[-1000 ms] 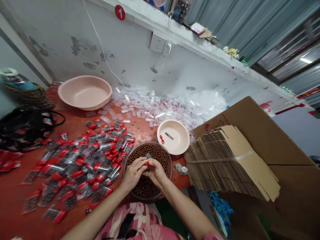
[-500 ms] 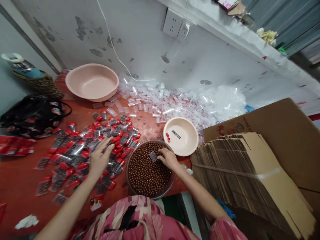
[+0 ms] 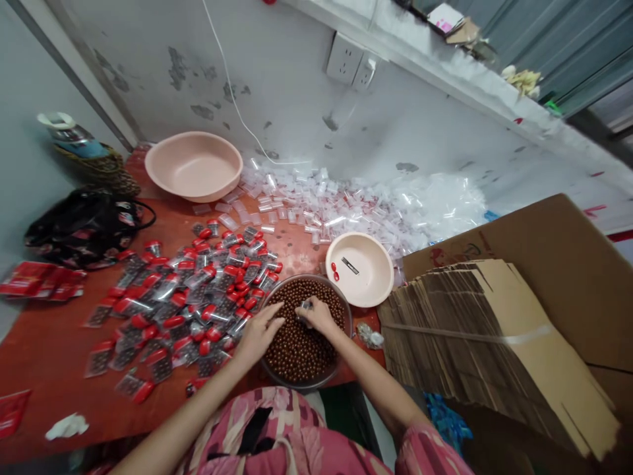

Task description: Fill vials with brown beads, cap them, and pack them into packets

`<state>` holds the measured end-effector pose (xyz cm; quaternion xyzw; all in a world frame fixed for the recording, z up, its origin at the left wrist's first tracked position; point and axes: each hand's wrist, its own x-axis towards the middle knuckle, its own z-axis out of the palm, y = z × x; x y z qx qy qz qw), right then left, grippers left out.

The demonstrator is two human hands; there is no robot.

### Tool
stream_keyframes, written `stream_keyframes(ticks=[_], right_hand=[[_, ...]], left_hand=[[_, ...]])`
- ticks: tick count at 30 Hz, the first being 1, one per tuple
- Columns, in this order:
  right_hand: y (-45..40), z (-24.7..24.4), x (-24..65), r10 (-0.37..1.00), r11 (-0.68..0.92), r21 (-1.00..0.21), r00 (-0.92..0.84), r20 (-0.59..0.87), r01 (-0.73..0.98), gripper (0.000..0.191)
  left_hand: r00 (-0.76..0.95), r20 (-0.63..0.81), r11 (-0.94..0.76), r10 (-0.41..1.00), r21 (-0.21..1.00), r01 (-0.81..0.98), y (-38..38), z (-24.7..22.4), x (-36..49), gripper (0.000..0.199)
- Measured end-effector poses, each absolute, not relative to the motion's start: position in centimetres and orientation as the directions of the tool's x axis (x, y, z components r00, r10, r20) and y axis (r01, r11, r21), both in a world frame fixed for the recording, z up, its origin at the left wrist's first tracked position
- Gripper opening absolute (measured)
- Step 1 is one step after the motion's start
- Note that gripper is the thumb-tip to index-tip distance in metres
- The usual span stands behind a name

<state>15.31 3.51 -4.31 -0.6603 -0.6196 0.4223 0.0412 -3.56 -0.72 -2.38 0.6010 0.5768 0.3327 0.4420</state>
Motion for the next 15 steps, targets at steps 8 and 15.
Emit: stream_keyframes(ticks=[8, 15], right_hand=[[0.1, -2.0, 14.7, 0.862, -0.288, -0.788, -0.212, -0.461, 0.544, 0.047], [-0.5, 2.0, 17.7, 0.875, 0.218, -0.59, -0.423, -0.235, 0.778, 0.03]], left_hand=[[0.211, -0.259, 0.247, 0.943, 0.966, 0.081, -1.7, -2.6, -0.3, 0.035], [0.292, -0.462, 0.535, 0.838, 0.8, -0.271, -2.7, -2.6, 0.2, 0.034]])
